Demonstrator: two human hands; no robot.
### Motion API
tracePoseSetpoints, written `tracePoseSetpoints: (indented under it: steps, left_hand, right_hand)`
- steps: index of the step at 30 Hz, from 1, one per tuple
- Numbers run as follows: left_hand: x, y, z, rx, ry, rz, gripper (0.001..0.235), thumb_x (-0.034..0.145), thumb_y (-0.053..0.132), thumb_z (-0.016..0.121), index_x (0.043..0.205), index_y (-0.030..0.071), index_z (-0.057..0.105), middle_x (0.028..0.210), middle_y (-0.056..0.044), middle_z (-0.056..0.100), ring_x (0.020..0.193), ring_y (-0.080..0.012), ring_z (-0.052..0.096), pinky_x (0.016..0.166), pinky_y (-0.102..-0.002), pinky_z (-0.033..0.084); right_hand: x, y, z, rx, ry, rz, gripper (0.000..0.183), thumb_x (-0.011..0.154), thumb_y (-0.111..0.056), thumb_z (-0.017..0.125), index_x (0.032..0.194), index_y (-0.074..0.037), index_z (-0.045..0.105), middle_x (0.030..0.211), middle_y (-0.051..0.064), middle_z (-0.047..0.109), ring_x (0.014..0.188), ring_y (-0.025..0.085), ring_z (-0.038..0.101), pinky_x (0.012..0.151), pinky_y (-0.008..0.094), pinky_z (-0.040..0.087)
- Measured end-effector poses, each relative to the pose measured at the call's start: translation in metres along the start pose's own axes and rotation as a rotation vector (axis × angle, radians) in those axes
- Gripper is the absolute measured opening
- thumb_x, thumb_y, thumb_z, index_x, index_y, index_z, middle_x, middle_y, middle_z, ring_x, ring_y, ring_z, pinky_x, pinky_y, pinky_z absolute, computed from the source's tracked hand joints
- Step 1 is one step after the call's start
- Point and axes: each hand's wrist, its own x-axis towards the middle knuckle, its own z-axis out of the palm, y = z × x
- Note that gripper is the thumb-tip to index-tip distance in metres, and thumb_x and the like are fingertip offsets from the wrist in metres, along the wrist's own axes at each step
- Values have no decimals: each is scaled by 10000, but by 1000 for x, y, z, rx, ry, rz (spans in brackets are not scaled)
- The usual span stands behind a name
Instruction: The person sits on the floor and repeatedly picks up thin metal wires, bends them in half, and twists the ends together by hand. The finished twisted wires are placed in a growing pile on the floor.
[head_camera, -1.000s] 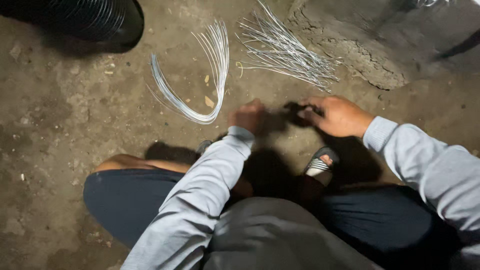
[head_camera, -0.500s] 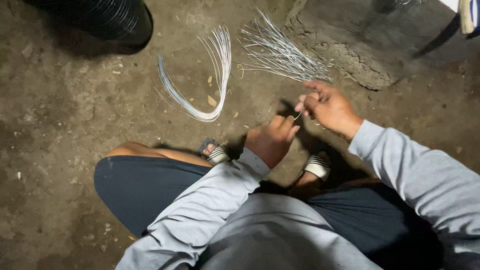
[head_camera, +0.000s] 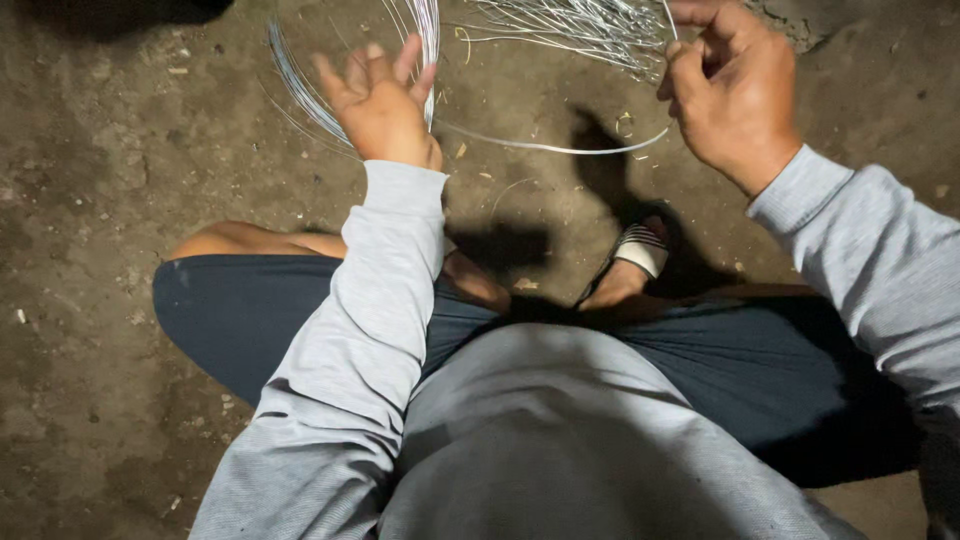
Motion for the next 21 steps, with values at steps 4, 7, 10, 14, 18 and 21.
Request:
tracePoseSetpoints:
  steps: [4, 7, 10, 14, 18, 21]
  left_hand:
    - [0, -19, -13, 99, -20, 31, 375, 1084, 193, 461, 1401, 4, 528, 1036, -174, 744, 489, -60, 457, 420, -234, 358]
    - [-8, -29, -8, 148, -77, -2, 315, 1095, 224, 469, 1300, 18, 590, 897, -112, 741, 474, -30, 344, 428, -212, 276]
    - [-17, -27, -3, 221, -121, 24, 331, 1109, 250, 486, 1284, 14, 637, 931, -120, 758, 514, -24, 391, 466, -197, 310]
    - [-20, -21, 6, 273, -156, -101, 335, 1071, 280, 473, 1210, 9, 613, 1054, -127, 771, 663, -132, 690, 569, -250, 513]
    - [-19, -27, 9, 171, -150, -115, 328, 1062, 268, 484, 1244, 9, 569, 1138, -140, 751, 853, -213, 761, 715, -308, 576]
    - [-16, -29, 10, 126, -177, -76, 355, 1072, 267, 500, 1291, -3, 570, 1185, -133, 742, 952, -223, 766, 805, -311, 592]
  right_hand:
    - [-18, -20, 5, -69, -16, 2, 203, 1117, -52, 607, 1279, 56, 661, 803, 54, 680, 687, 70, 619, 606, 273, 486]
    - [-35, -42, 10, -201, -46, 51, 206, 1062, -102, 656, 1230, 1, 717, 681, 78, 617, 584, 94, 518, 522, 298, 405]
    - [-52, -63, 18, -192, -73, 55, 212, 1033, -124, 666, 1215, -36, 730, 652, 80, 598, 543, 95, 503, 494, 298, 394]
    - [-67, -80, 29, -200, -51, 61, 219, 997, -143, 684, 1193, -65, 744, 596, 104, 546, 482, 111, 474, 473, 305, 386]
    - [-81, -67, 38, -217, -29, 91, 224, 974, -160, 689, 1172, -81, 759, 591, 105, 557, 456, 97, 475, 476, 286, 387]
    - [-94, -44, 54, -64, -4, 254, 242, 980, -149, 654, 1197, -91, 744, 651, 28, 618, 567, 64, 496, 509, 252, 420]
